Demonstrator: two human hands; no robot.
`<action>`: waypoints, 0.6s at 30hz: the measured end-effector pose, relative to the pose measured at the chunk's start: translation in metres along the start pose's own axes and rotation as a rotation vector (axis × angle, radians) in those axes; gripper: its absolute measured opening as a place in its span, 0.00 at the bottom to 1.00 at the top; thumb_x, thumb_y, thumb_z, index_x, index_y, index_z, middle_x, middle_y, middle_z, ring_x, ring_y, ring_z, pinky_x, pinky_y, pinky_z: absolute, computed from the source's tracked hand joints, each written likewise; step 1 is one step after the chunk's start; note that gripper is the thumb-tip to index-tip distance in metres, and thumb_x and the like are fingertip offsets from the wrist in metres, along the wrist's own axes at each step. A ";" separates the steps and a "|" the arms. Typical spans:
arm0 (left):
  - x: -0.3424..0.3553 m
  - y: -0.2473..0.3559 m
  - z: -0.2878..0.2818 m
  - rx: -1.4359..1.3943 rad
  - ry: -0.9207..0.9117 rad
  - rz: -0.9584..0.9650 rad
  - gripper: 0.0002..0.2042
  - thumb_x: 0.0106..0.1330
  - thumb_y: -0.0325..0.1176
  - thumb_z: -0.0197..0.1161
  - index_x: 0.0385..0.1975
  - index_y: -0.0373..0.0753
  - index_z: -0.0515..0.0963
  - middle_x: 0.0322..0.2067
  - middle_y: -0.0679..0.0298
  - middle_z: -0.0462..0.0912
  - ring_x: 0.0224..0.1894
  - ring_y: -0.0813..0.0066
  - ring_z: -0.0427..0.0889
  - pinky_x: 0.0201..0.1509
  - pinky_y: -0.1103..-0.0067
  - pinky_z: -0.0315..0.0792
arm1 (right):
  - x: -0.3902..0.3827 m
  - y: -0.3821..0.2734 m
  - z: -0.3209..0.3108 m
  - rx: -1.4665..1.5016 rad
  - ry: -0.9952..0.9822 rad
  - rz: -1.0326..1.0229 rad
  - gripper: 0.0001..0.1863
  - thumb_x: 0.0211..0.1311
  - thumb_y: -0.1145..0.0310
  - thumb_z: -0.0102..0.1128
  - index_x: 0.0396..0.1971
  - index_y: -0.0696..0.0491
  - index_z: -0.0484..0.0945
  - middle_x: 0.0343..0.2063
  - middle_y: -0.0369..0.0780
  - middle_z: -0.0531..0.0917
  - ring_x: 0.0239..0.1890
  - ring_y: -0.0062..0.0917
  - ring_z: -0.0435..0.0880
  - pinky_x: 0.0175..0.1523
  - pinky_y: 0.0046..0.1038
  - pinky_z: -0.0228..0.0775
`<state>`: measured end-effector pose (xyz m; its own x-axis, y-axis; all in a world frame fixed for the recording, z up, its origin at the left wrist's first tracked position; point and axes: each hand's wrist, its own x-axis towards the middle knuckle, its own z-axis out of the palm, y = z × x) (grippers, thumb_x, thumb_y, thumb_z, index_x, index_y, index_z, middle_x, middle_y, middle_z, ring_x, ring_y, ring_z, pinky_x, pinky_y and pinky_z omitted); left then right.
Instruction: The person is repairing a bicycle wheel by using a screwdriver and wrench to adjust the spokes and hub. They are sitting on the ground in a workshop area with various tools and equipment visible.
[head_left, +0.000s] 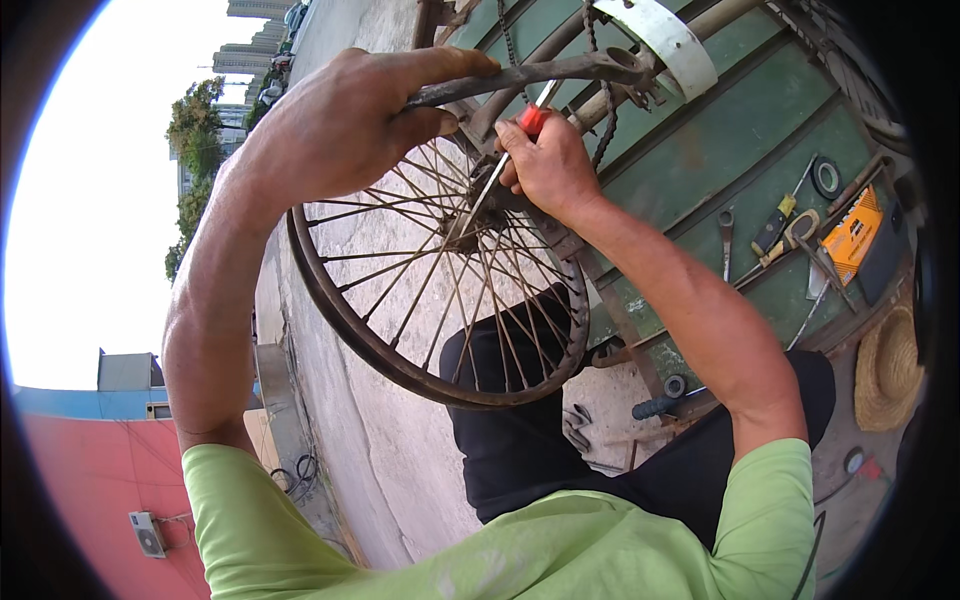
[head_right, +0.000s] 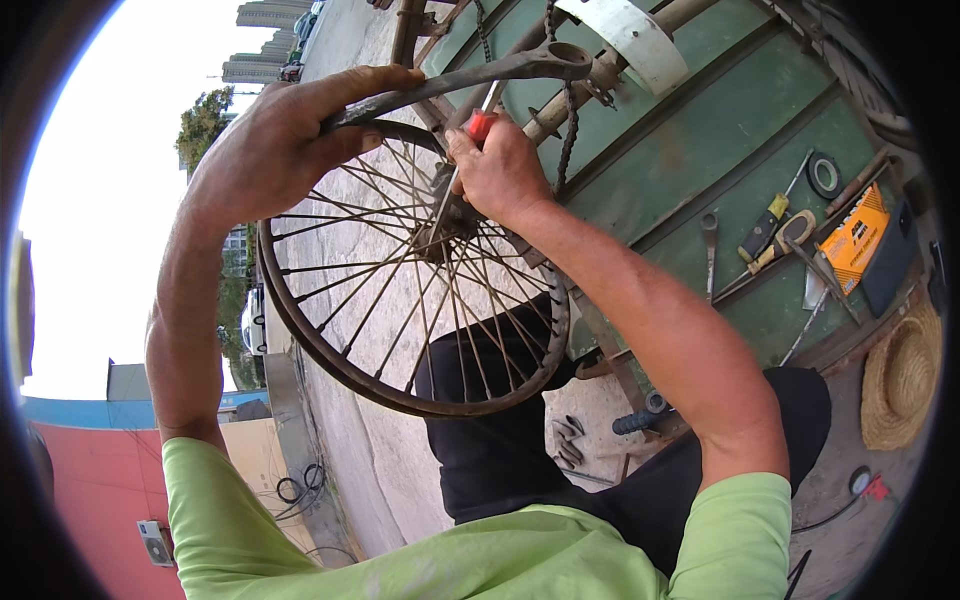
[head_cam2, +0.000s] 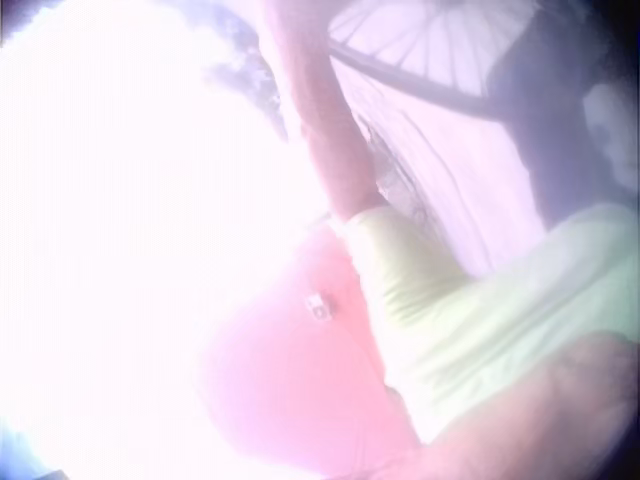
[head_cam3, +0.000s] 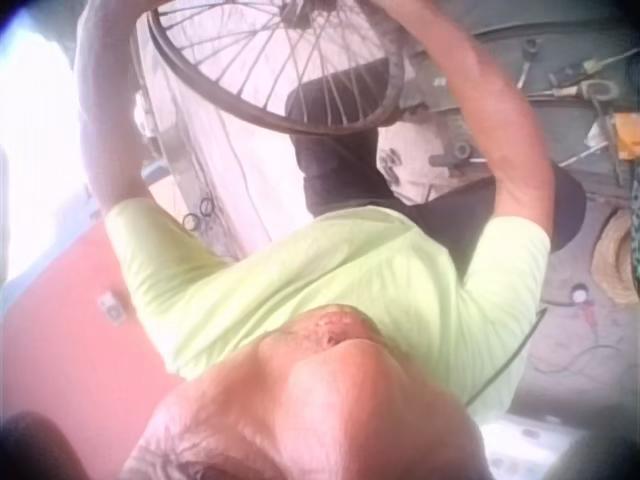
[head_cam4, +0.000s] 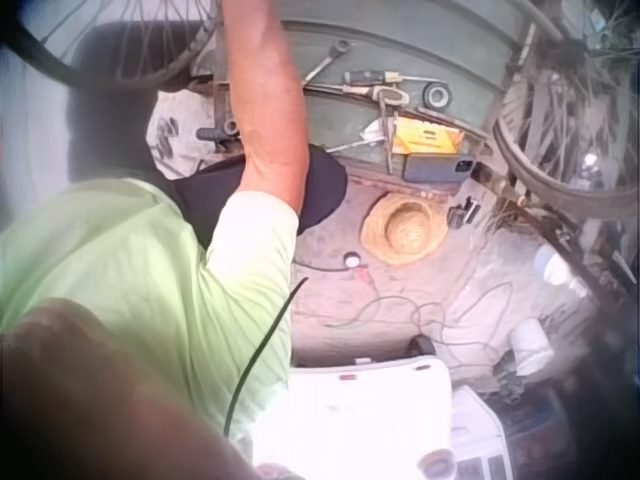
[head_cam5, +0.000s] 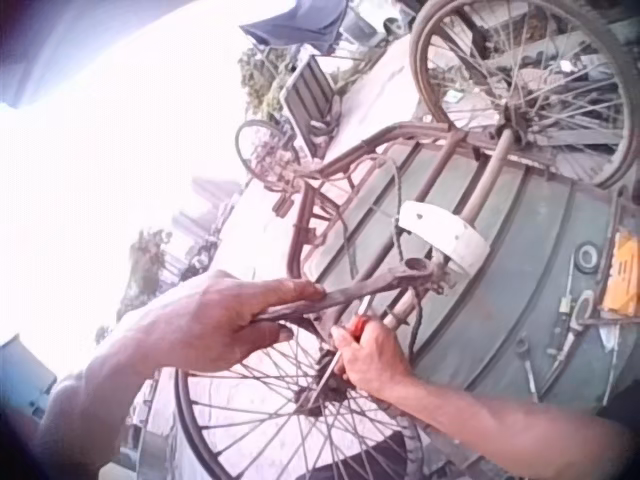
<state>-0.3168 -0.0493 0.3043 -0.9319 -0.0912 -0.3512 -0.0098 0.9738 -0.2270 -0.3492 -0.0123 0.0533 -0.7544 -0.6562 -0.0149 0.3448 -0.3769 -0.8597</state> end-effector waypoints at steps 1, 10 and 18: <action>0.002 0.001 -0.002 0.003 -0.004 0.021 0.22 0.72 0.29 0.65 0.65 0.50 0.76 0.27 0.54 0.88 0.22 0.72 0.84 0.30 0.68 0.74 | 0.000 0.002 0.001 -0.011 0.000 -0.012 0.16 0.73 0.58 0.62 0.33 0.58 0.79 0.20 0.38 0.83 0.19 0.21 0.84 0.22 0.24 0.76; 0.018 0.027 -0.028 0.129 0.080 0.056 0.17 0.73 0.29 0.63 0.61 0.45 0.80 0.33 0.56 0.89 0.29 0.70 0.88 0.32 0.73 0.78 | -0.001 0.003 0.000 -0.018 0.007 -0.026 0.16 0.73 0.59 0.62 0.32 0.58 0.77 0.18 0.38 0.82 0.17 0.22 0.83 0.21 0.25 0.75; 0.030 0.026 -0.037 0.277 -0.059 0.027 0.20 0.76 0.32 0.60 0.66 0.50 0.77 0.31 0.60 0.85 0.26 0.78 0.77 0.30 0.72 0.71 | 0.014 0.029 0.000 -0.082 0.056 -0.119 0.16 0.70 0.59 0.64 0.38 0.57 0.75 0.23 0.42 0.85 0.21 0.32 0.87 0.34 0.36 0.78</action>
<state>-0.3579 -0.0190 0.3214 -0.9075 -0.0863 -0.4111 0.1217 0.8827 -0.4539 -0.3497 -0.0328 0.0282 -0.8179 -0.5719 0.0632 0.2060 -0.3936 -0.8959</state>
